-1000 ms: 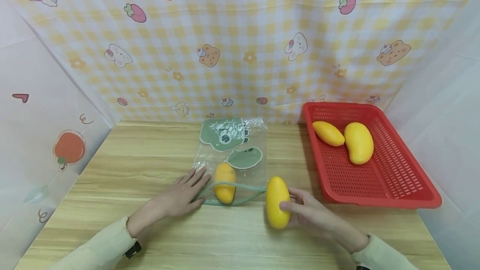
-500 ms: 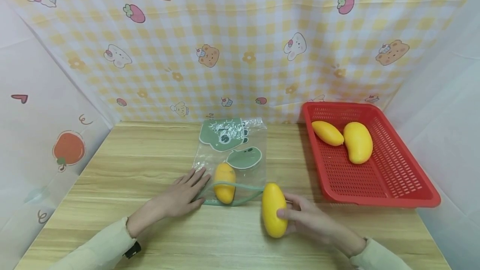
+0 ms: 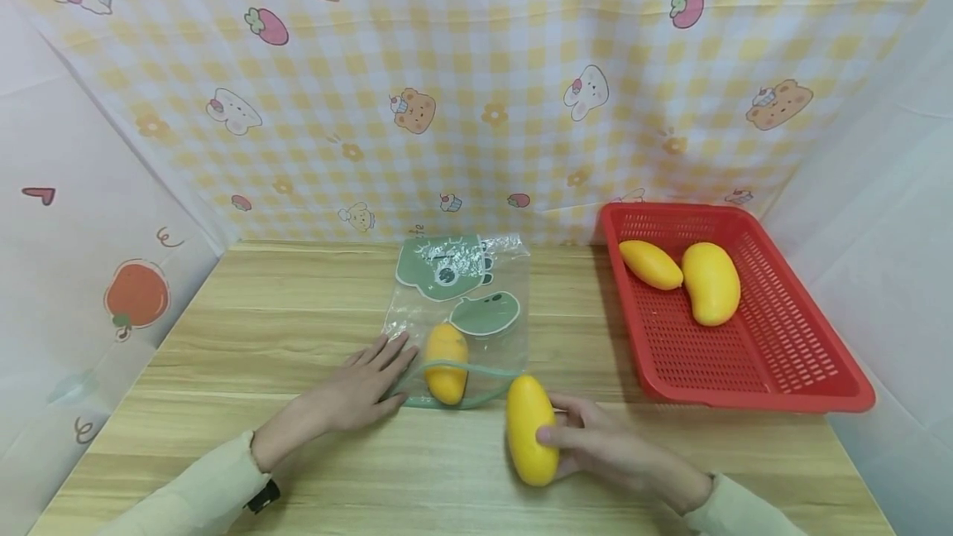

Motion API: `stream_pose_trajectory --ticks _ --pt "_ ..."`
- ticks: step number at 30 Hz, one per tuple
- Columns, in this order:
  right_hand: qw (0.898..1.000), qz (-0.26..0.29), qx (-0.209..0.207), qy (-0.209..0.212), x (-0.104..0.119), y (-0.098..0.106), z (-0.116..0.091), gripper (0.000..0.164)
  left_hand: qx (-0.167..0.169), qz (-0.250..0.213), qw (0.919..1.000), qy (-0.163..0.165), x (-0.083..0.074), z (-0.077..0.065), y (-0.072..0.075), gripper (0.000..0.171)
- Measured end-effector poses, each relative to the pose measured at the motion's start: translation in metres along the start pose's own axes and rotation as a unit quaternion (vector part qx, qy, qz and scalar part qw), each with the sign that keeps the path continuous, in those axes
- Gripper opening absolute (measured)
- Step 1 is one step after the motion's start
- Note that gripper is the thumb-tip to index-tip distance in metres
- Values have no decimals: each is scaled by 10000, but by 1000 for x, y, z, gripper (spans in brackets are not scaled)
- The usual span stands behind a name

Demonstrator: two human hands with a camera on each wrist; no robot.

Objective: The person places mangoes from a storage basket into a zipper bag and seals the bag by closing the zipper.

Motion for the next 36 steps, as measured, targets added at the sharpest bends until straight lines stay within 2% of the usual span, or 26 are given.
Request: stream_pose_trajectory --ticks 20,29,36 --pt "9985 195 415 -299 -14 -15 25 44 26 -4 10000 -28 -2 -1 2 66" --pt "9967 260 324 -698 -19 -22 37 43 23 1 10000 -20 -2 -2 2 66" --pt "9948 468 311 -850 -22 -28 43 44 37 -7 10000 1 -2 -1 2 66"
Point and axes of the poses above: each hand's wrist, its own z-axis towards the middle knuckle, its own y-axis out of the back of the hand, x = y × z, the point moved 5 cm from there along z, towards the middle knuckle, and after that the axes turned 7 degrees about -y, right-handed, at the moved point
